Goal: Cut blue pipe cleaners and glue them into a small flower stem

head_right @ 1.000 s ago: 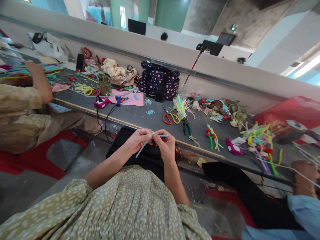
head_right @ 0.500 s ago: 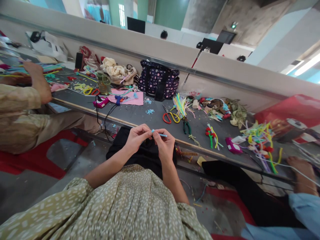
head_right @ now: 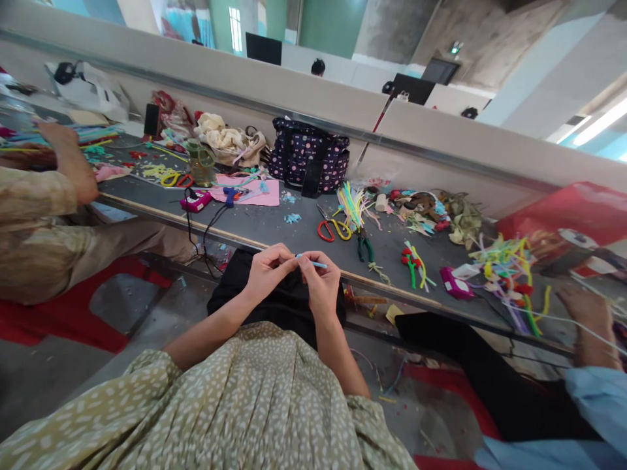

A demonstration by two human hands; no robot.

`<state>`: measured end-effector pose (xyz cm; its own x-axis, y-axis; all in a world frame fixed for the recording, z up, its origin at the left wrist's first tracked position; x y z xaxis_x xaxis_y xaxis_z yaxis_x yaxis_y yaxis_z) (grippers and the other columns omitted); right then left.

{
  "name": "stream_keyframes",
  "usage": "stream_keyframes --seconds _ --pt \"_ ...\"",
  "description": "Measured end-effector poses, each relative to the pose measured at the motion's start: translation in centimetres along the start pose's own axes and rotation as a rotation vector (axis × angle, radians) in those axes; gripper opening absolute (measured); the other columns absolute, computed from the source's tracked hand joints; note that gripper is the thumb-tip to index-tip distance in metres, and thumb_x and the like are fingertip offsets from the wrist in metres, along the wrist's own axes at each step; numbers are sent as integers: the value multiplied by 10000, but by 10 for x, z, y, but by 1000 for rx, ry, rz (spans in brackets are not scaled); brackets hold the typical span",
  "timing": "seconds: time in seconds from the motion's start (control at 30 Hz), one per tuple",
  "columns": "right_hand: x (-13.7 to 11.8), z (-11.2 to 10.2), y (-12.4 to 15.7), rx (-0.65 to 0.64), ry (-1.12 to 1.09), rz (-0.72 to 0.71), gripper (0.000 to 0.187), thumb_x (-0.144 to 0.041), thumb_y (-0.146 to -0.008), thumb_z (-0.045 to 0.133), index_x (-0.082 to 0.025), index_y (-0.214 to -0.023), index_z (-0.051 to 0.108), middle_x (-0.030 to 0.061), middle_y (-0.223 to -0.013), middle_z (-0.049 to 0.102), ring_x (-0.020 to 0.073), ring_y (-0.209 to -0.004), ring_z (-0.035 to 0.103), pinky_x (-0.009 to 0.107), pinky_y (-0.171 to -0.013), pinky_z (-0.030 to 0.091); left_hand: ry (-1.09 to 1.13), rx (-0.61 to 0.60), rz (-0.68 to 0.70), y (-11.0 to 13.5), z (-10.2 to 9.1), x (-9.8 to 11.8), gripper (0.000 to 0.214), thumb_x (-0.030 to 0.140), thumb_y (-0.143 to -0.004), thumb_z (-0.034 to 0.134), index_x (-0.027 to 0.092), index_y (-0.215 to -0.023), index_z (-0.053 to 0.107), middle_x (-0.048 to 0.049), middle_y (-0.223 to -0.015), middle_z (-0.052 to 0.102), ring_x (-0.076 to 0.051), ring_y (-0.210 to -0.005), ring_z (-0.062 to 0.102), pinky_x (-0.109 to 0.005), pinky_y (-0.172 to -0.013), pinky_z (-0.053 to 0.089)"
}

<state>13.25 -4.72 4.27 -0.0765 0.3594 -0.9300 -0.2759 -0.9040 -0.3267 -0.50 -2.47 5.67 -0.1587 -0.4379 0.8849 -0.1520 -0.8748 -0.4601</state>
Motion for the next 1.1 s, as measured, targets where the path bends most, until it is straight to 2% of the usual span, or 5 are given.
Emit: stream_keyframes --seconds 0.17,0.53,0.93,1.1 --pt "0 2 -1 -22 -39 -2 195 -375 -796 687 -187 -766 648 -50 -570 489 68 -477 377 213 -453 305 118 -61 -97 -1 5 -9 299 408 -770 722 157 -632 636 -1 -660 560 -96 -613 497 -229 -586 384" --pt "10 5 -9 -105 -92 33 181 -343 -819 663 -181 -743 634 -62 -544 448 52 -459 347 204 -445 268 360 -82 -266 1 16 -26 306 394 -692 782 135 -627 633 5 -620 577 -85 -573 540 -206 -568 447" --pt "22 5 -11 -77 -139 86 221 -401 -792 703 -188 -785 641 -48 -580 515 54 -460 379 193 -426 306 553 -84 -509 5 19 -57 307 410 -721 759 122 -741 655 -6 -682 651 -77 -538 590 -205 -559 509" --pt "25 4 -11 -73 -142 124 221 -401 -783 712 -190 -796 647 -34 -616 571 65 -478 447 188 -424 346 601 -182 -559 7 27 -59 308 395 -718 765 108 -745 654 -13 -669 636 -95 -551 602 -228 -557 531"
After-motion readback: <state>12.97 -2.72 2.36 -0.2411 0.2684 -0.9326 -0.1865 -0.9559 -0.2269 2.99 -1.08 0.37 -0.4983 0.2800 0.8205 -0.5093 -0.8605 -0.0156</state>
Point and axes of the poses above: each hand's wrist, its own y-axis away from the middle knuckle, its own z-axis out of the palm, x = y × z, the point moved 9 cm from there along -y, towards the middle knuckle
